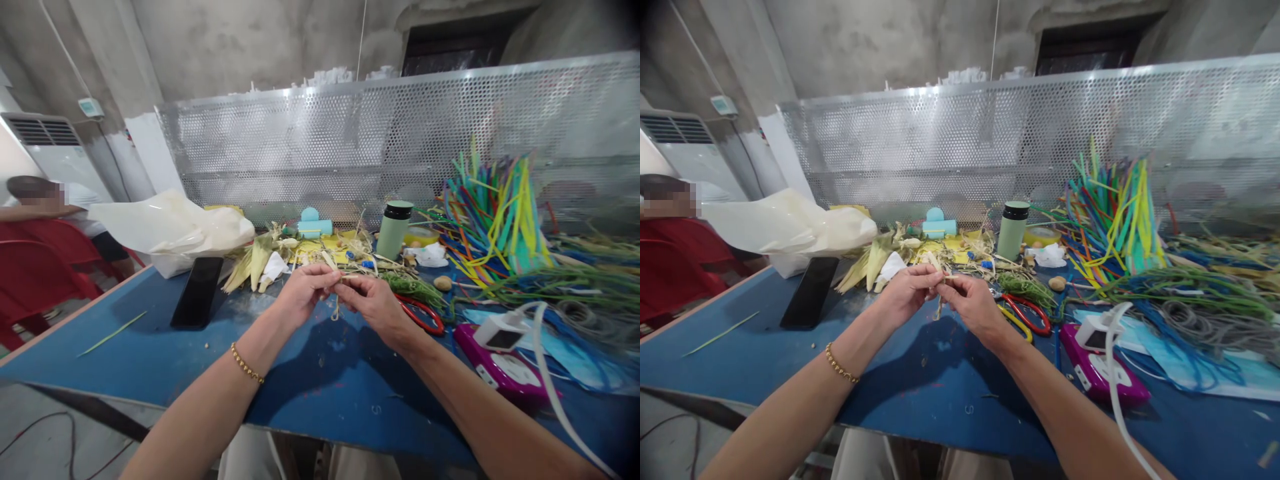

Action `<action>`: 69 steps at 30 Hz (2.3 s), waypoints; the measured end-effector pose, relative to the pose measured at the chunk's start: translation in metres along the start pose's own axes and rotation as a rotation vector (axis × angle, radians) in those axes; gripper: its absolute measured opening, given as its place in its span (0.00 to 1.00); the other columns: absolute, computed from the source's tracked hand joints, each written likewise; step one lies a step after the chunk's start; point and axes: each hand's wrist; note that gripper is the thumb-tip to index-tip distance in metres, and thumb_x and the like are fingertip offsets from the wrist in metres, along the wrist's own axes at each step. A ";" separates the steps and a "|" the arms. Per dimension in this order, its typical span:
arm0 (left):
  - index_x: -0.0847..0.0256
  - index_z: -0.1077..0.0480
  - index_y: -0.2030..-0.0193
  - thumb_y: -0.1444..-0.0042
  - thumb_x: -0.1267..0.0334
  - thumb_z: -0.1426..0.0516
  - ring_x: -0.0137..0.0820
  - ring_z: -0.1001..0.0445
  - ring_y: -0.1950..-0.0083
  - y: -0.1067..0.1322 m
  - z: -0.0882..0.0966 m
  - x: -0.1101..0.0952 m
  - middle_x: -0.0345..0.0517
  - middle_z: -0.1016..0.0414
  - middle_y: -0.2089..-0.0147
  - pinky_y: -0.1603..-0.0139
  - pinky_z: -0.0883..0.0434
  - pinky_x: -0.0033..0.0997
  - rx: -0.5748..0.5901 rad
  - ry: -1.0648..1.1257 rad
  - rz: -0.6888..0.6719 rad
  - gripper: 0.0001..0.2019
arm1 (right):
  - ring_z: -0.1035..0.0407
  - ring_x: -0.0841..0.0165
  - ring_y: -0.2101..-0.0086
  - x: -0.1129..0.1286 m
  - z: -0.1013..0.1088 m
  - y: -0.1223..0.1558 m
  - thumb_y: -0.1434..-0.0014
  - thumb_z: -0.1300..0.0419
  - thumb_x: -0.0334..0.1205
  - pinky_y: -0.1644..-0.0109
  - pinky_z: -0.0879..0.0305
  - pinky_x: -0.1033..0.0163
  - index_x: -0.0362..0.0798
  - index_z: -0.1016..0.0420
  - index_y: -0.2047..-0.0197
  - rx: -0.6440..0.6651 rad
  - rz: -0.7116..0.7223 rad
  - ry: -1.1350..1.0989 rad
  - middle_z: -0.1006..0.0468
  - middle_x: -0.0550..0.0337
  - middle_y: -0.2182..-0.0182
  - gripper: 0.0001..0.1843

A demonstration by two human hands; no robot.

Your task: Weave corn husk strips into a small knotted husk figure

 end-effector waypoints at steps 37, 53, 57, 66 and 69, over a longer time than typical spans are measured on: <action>0.67 0.31 0.77 0.54 0.56 0.36 0.26 0.32 0.78 0.005 -0.006 -0.003 0.43 0.30 0.78 0.73 0.38 0.27 0.097 -0.460 -0.100 0.14 | 0.31 0.68 0.73 -0.008 0.022 -0.007 0.40 0.43 0.47 0.67 0.35 0.62 0.45 0.26 0.67 -0.092 0.065 0.255 0.24 0.58 0.74 0.14; 0.68 0.24 0.65 0.58 0.60 0.32 0.24 0.32 0.74 0.008 -0.014 0.011 0.45 0.26 0.73 0.68 0.38 0.27 0.045 -0.087 -0.046 0.15 | 0.36 0.72 0.79 -0.001 0.015 -0.005 0.45 0.38 0.51 0.74 0.38 0.65 0.45 0.31 0.70 -0.244 -0.010 -0.042 0.31 0.64 0.81 0.16; 0.67 0.25 0.67 0.57 0.60 0.33 0.25 0.32 0.74 0.007 -0.013 0.012 0.44 0.27 0.74 0.69 0.37 0.27 0.016 -0.153 -0.112 0.13 | 0.34 0.71 0.77 -0.003 0.017 -0.006 0.43 0.40 0.50 0.72 0.36 0.64 0.46 0.31 0.68 -0.242 0.032 0.027 0.28 0.61 0.77 0.15; 0.66 0.31 0.80 0.52 0.61 0.39 0.22 0.44 0.77 0.008 -0.013 0.014 0.36 0.40 0.82 0.76 0.49 0.25 -0.007 -0.700 -0.208 0.12 | 0.32 0.64 0.65 0.002 0.027 -0.004 0.43 0.38 0.41 0.57 0.37 0.58 0.48 0.24 0.68 -0.109 0.338 0.562 0.24 0.56 0.69 0.06; 0.66 0.26 0.75 0.52 0.60 0.39 0.23 0.43 0.77 0.009 -0.013 0.012 0.37 0.38 0.81 0.75 0.48 0.26 0.006 -0.763 -0.210 0.10 | 0.32 0.67 0.70 0.001 0.026 -0.004 0.43 0.39 0.39 0.63 0.38 0.61 0.47 0.25 0.71 -0.066 0.233 0.484 0.24 0.59 0.73 0.07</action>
Point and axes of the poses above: each hand's wrist, its own y-axis away from the middle knuckle, its own z-axis out of the back of the hand, x = y × z
